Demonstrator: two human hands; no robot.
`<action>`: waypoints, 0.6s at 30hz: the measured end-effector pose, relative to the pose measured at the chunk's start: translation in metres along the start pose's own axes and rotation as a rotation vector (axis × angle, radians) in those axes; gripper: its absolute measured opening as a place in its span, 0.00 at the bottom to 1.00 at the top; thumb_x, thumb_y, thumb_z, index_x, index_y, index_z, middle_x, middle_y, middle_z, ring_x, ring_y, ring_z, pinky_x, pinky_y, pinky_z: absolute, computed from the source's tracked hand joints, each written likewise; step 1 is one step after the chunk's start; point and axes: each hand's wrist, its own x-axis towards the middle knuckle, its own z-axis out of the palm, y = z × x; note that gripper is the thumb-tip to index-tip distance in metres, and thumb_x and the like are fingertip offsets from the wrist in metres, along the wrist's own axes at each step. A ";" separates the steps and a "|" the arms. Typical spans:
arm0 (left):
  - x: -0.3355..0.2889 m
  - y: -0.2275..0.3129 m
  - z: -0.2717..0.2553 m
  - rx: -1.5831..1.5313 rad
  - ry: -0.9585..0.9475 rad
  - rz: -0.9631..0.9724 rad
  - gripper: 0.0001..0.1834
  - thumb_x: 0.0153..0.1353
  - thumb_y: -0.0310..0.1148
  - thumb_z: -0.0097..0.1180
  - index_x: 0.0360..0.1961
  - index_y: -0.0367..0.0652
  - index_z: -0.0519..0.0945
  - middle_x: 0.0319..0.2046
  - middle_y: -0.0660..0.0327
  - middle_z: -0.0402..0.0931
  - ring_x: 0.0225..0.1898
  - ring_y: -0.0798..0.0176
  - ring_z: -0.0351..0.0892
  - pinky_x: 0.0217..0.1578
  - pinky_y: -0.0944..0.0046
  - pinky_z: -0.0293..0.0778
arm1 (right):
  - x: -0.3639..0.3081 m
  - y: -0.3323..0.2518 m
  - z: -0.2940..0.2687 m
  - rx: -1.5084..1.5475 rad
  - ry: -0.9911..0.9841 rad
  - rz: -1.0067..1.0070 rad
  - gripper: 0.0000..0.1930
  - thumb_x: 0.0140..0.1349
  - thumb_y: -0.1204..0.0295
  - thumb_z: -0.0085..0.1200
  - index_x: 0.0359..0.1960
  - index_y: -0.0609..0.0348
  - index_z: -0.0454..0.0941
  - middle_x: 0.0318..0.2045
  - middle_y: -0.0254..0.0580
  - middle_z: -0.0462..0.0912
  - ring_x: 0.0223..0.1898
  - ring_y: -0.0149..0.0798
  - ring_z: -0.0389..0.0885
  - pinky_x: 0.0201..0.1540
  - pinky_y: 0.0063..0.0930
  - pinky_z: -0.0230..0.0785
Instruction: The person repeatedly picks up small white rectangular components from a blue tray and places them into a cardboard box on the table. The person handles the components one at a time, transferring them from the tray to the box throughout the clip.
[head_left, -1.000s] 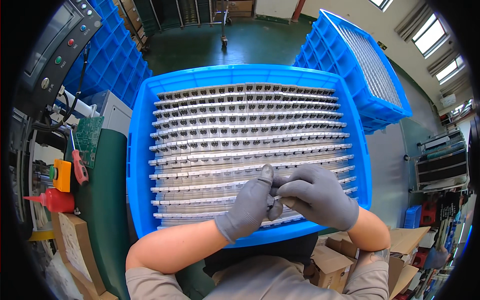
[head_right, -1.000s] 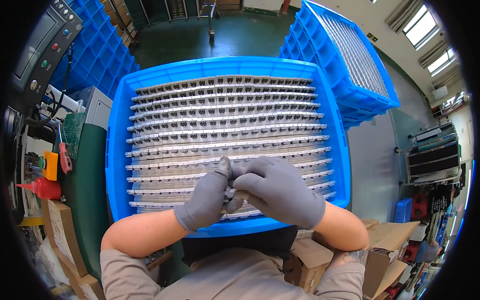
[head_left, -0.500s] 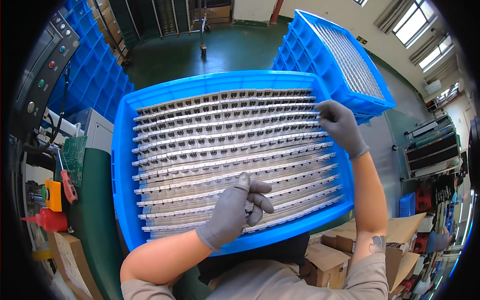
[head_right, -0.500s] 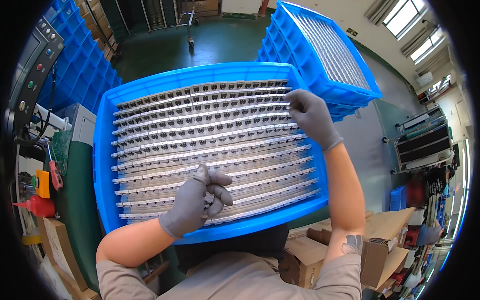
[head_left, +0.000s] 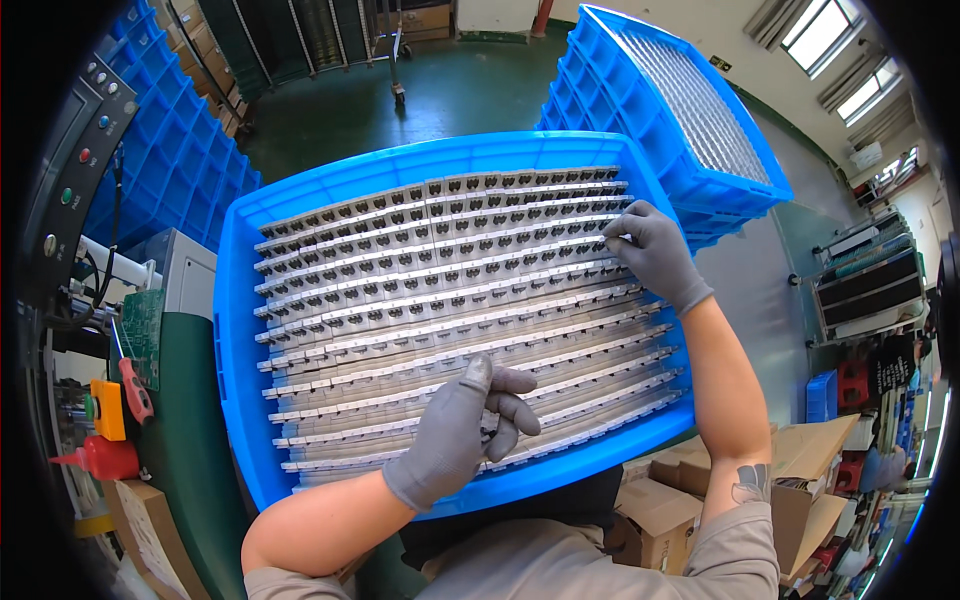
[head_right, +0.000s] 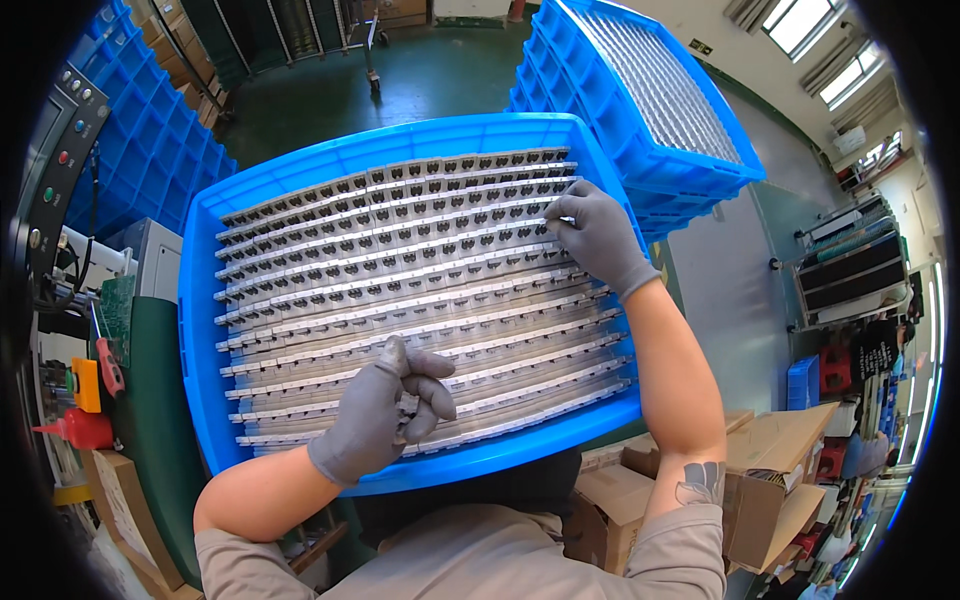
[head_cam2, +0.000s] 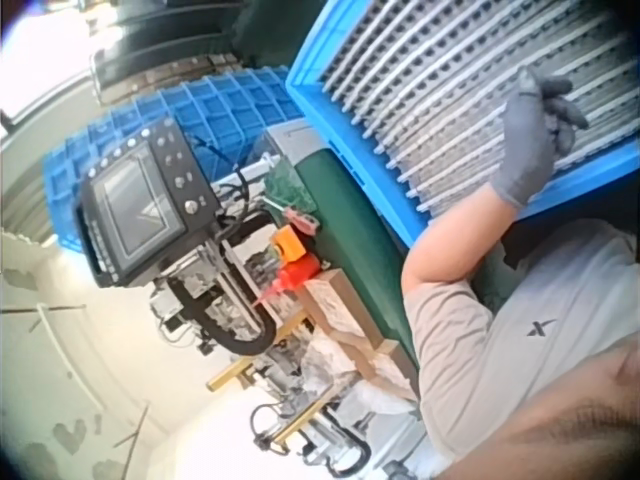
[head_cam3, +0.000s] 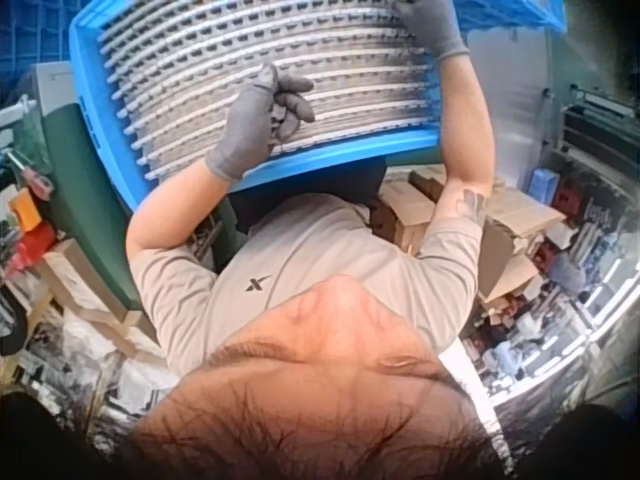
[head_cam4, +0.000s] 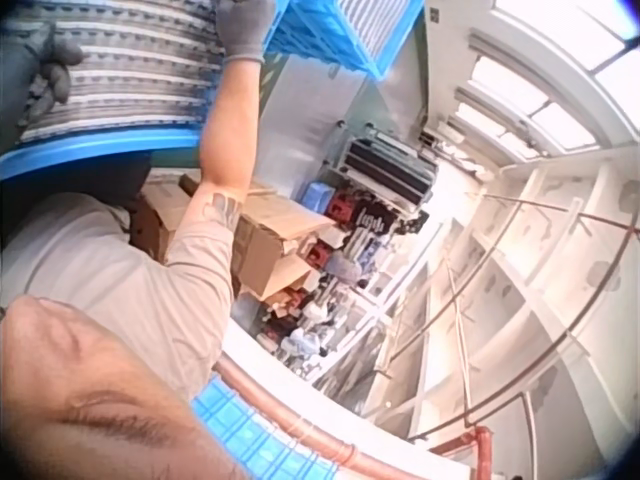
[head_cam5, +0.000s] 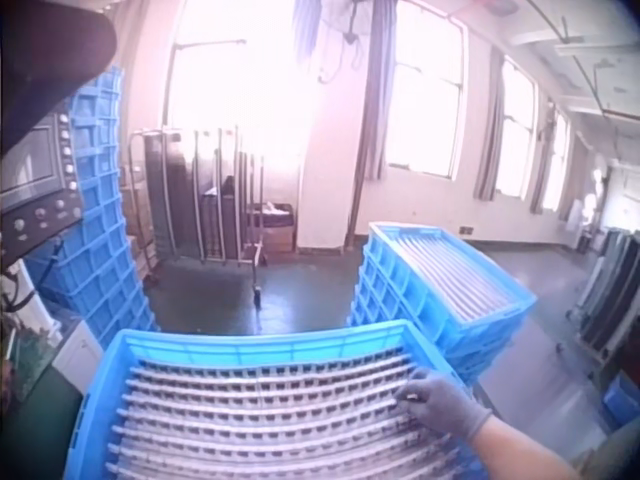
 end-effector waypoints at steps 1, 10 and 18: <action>0.000 0.000 0.000 0.002 0.000 -0.001 0.36 0.81 0.55 0.25 0.52 0.31 0.75 0.29 0.50 0.81 0.18 0.68 0.66 0.21 0.69 0.65 | 0.000 0.000 0.001 -0.026 0.002 -0.015 0.05 0.58 0.79 0.65 0.36 0.59 0.87 0.34 0.41 0.79 0.35 0.41 0.81 0.39 0.31 0.74; 0.001 -0.002 -0.001 0.012 0.000 0.002 0.35 0.81 0.54 0.26 0.53 0.31 0.76 0.30 0.51 0.81 0.19 0.69 0.67 0.22 0.69 0.66 | 0.000 -0.003 0.001 -0.227 0.027 -0.122 0.04 0.59 0.77 0.63 0.35 0.57 0.87 0.35 0.43 0.81 0.38 0.48 0.82 0.42 0.38 0.76; 0.001 0.000 0.000 0.035 0.014 0.010 0.35 0.81 0.53 0.25 0.51 0.31 0.76 0.29 0.50 0.80 0.19 0.68 0.66 0.23 0.69 0.66 | 0.000 -0.004 0.000 -0.243 0.033 -0.122 0.03 0.60 0.76 0.62 0.35 0.57 0.86 0.35 0.43 0.81 0.39 0.49 0.83 0.43 0.40 0.76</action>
